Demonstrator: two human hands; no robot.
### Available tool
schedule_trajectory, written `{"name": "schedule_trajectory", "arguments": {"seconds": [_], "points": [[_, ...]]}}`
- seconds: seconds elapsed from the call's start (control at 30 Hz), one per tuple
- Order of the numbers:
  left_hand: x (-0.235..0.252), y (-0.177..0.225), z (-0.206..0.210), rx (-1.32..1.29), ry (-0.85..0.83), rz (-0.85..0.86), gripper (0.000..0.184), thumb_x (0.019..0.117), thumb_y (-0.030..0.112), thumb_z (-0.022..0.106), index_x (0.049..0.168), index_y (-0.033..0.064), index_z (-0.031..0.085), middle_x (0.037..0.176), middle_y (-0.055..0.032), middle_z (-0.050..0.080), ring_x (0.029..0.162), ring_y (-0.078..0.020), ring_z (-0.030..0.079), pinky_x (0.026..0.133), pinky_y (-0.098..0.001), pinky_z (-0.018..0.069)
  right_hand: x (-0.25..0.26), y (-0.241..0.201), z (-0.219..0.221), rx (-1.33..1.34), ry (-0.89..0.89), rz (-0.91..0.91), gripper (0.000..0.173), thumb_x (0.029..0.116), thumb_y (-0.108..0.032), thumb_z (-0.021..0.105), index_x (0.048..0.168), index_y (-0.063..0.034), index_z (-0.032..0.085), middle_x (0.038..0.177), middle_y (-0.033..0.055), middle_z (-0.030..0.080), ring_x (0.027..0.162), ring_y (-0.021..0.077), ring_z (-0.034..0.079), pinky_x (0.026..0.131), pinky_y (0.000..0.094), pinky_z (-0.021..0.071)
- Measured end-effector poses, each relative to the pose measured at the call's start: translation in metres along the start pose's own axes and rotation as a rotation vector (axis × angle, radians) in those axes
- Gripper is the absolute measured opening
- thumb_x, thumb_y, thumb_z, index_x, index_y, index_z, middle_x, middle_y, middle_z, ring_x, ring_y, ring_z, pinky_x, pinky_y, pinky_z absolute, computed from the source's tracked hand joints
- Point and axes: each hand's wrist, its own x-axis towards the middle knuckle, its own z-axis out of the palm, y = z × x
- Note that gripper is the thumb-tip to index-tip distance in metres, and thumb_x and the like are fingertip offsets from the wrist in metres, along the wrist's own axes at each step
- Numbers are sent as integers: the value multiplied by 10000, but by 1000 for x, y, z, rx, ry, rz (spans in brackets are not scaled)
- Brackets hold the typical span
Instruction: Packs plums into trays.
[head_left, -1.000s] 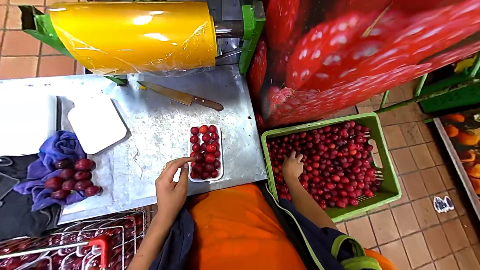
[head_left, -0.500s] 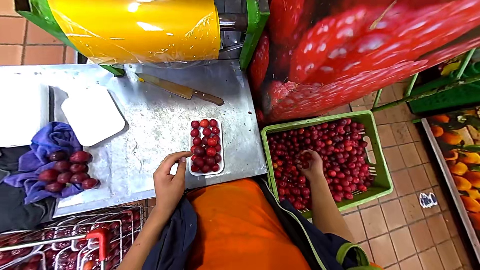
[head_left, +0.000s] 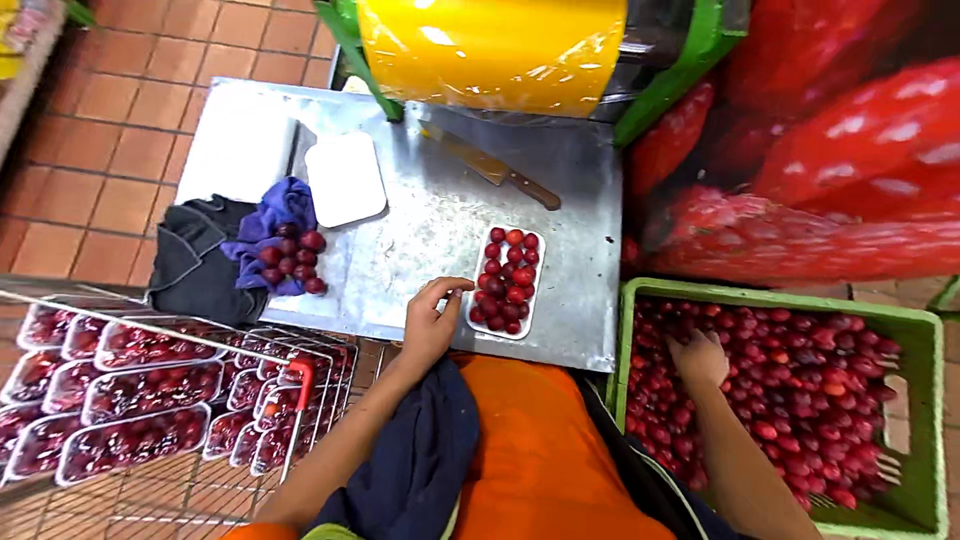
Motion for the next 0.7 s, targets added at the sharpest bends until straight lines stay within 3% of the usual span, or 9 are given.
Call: {"name": "schedule_trajectory", "arguments": {"seconds": [0.07, 0.1, 0.17, 0.23, 0.3, 0.43, 0.5, 0.57, 0.7], "points": [[1, -4, 0, -10, 2, -29, 247, 1037, 92, 513, 1141, 81, 737, 1129, -40, 735, 1060, -152, 686, 954, -384, 576, -3, 21, -3, 316, -41, 17, 428, 928, -354, 765, 1232, -57, 716, 1237, 219, 671, 1145, 383, 637, 962, 633, 492], [1, -5, 0, -23, 0, -38, 249, 1037, 92, 512, 1142, 83, 738, 1134, -39, 734, 1064, -153, 686, 960, -386, 574, -13, 26, -7, 512, -73, 54, 400, 952, -334, 735, 1244, -64, 703, 1097, 155, 707, 943, 273, 670, 809, 513, 554], [4, -7, -1, -42, -7, -46, 245, 1038, 92, 517, 1148, 88, 735, 1144, -33, 731, 1069, -146, 686, 959, -378, 578, -41, 19, -16, 1002, -186, 62, 342, 1016, -274, 602, 1286, -66, 610, 776, 43, 626, 545, 119, 547, 461, 295, 484], [7, -9, 0, -57, -11, -66, 237, 1031, 86, 531, 1163, 93, 727, 1149, -28, 728, 1061, -135, 688, 942, -365, 586, -60, -6, -36, 1352, -385, -48, 343, 979, -351, 581, 1271, -171, 586, 774, 16, 637, 499, 89, 529, 409, 240, 445], [10, -11, 2, -70, -45, -121, 232, 1027, 88, 550, 1193, 92, 712, 1161, -37, 722, 1067, -138, 689, 938, -366, 592, -69, -48, -53, 1420, -584, -227, 432, 932, -490, 656, 1286, -243, 628, 861, 13, 650, 514, 61, 507, 412, 205, 414], [28, -20, 17, -62, -144, -223, 259, 1030, 124, 575, 1265, 98, 680, 1233, -68, 687, 1056, -158, 691, 920, -379, 598, -62, -176, -76, 1047, -746, -526, 342, 919, -410, 686, 1176, -188, 726, 847, 18, 682, 550, 69, 523, 467, 235, 440], [40, -25, 26, -58, -176, -240, 281, 1027, 125, 570, 1292, 111, 663, 1278, -75, 668, 1073, -173, 689, 924, -396, 598, -57, -249, -83, 641, -626, -780, 316, 932, -367, 712, 1192, -189, 736, 1065, -8, 737, 855, 90, 675, 758, 330, 580], [50, -25, 35, -47, -209, -250, 299, 1024, 126, 568, 1311, 114, 651, 1306, -82, 653, 1100, -188, 681, 948, -412, 587, -53, -308, -75, 365, -481, -996, 338, 899, -409, 739, 1158, -192, 755, 1130, 15, 729, 1056, 156, 683, 937, 464, 565], [63, -21, 39, 24, -261, -279, 366, 1006, 136, 573, 1367, 124, 631, 1319, -93, 639, 1127, -225, 661, 977, -461, 560, -51, -366, -72, -13, -485, -1053, 484, 849, -472, 778, 1199, -145, 711, 1182, 93, 691, 1078, 277, 674, 906, 574, 550]]}}
